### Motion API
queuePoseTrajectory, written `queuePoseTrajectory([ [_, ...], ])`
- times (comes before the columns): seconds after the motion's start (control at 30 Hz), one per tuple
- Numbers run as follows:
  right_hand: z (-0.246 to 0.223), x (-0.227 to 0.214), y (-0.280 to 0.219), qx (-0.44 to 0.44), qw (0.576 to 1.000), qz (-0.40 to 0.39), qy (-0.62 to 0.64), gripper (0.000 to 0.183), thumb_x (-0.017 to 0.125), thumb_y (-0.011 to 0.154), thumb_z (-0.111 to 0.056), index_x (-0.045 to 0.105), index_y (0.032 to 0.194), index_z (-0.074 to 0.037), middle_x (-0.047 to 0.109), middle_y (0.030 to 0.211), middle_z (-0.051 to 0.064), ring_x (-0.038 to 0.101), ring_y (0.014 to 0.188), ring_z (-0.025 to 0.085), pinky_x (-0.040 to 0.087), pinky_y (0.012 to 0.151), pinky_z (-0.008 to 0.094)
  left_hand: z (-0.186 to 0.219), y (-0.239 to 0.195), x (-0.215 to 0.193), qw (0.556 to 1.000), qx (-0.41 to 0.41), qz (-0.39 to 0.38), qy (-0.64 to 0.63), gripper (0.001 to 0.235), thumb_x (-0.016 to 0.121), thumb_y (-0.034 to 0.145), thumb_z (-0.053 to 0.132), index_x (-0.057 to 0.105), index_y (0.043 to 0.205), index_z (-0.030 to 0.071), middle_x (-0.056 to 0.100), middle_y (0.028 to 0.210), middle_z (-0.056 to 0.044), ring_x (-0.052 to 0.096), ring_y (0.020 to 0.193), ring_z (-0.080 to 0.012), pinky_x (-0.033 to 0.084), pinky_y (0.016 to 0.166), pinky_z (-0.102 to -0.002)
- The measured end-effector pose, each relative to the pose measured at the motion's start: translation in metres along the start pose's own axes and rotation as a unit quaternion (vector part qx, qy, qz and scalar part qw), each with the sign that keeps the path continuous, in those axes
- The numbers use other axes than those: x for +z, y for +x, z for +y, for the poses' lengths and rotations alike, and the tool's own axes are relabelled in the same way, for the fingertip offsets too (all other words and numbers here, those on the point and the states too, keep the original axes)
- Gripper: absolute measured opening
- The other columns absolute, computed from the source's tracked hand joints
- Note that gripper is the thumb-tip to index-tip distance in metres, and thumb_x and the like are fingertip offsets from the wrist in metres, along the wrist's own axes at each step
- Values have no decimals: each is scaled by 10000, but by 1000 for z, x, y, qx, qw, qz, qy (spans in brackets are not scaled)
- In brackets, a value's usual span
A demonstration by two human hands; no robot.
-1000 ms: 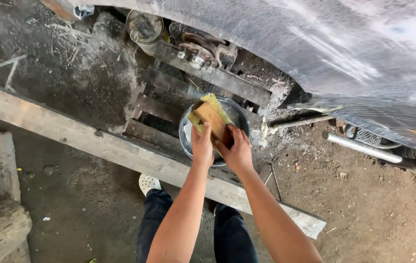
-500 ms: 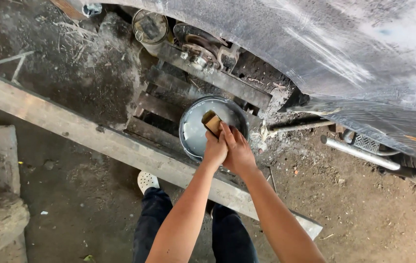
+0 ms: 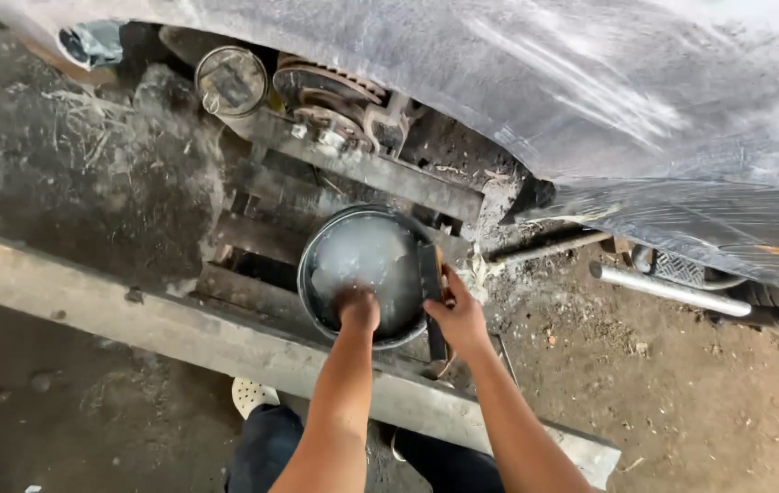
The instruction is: The person uses a sanding block to sand the surface of a car door, repeatedly dipping the block into a bucket of water and wiping the surface with a cloth. The person works on the vertical edge and main panel of the door.
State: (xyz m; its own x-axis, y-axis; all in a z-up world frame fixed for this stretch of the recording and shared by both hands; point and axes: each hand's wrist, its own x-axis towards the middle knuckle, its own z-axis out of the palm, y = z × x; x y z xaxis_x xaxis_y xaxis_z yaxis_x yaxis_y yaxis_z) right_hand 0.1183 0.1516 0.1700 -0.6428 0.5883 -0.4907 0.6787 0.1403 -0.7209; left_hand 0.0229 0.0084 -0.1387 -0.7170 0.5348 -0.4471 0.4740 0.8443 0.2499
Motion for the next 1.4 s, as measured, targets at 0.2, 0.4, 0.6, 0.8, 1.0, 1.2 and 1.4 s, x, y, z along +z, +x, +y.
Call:
queuePoseTrajectory([
  [0.2, 17, 5, -25, 50, 977, -25, 208, 794, 709, 841, -22, 403, 1566, -133, 717, 1044, 60, 655, 908, 161, 528, 817, 326, 21, -47, -126, 980, -98, -98, -144, 314, 545, 946, 178, 773, 1133, 70, 694, 1249, -210, 669, 1181, -403, 552, 983, -489],
  [0.4, 21, -3, -41, 101, 956, -25, 275, 794, 662, 853, -14, 384, 1590, -118, 700, 954, 122, 622, 786, 183, 501, 676, 336, 46, -99, -248, 967, 61, 67, -236, 348, 708, 846, 308, 732, 1043, 21, 722, 1059, -237, 686, 1030, -422, 550, 908, -471],
  [0.6, -25, -23, -57, 162, 915, -16, 369, 749, 629, 844, -13, 440, 1554, -158, 710, 969, 115, 642, 763, 258, 533, 648, 409, 117, -243, -504, 908, 108, 52, -402, 289, 712, 794, 271, 708, 940, 22, 726, 910, -195, 723, 870, -369, 570, 741, -448],
  [0.8, -36, -25, -26, 232, 812, 6, 536, 462, 423, 998, -328, 457, 1443, -210, 718, 1097, 93, 700, 976, 287, 586, 800, 486, 126, -320, -603, 748, 235, 72, -616, 153, 697, 916, 142, 625, 844, 28, 585, 742, -59, 519, 630, -129, 394, 526, -316],
  [1.0, -126, -50, -44, 209, 721, -22, 661, 502, 358, 1018, -434, 551, 1387, -155, 699, 1229, 76, 717, 1002, 295, 571, 898, 489, 74, -268, -532, 575, 88, 170, -796, 257, 778, 957, 202, 679, 1040, -21, 633, 890, -39, 494, 738, -101, 377, 602, -277],
  [1.2, -320, -41, -151, 41, 973, -44, 225, 579, 564, 995, -165, 355, 1534, -210, 633, 1414, 93, 622, 1219, 180, 380, 1110, 314, 77, -251, -481, 773, 83, 318, -543, 663, 925, 846, 256, 572, 1307, -64, 530, 1267, -161, 526, 1189, -304, 484, 939, -454],
  [1.4, -388, 50, -159, -152, 962, -47, 223, 734, 666, 882, 0, 378, 1552, -79, 642, 1344, 85, 622, 1162, 191, 481, 984, 319, -44, -264, -550, 273, -127, -23, -953, 512, 707, 895, 404, 641, 1275, 69, 713, 1110, -71, 692, 991, -258, 537, 863, -460],
])
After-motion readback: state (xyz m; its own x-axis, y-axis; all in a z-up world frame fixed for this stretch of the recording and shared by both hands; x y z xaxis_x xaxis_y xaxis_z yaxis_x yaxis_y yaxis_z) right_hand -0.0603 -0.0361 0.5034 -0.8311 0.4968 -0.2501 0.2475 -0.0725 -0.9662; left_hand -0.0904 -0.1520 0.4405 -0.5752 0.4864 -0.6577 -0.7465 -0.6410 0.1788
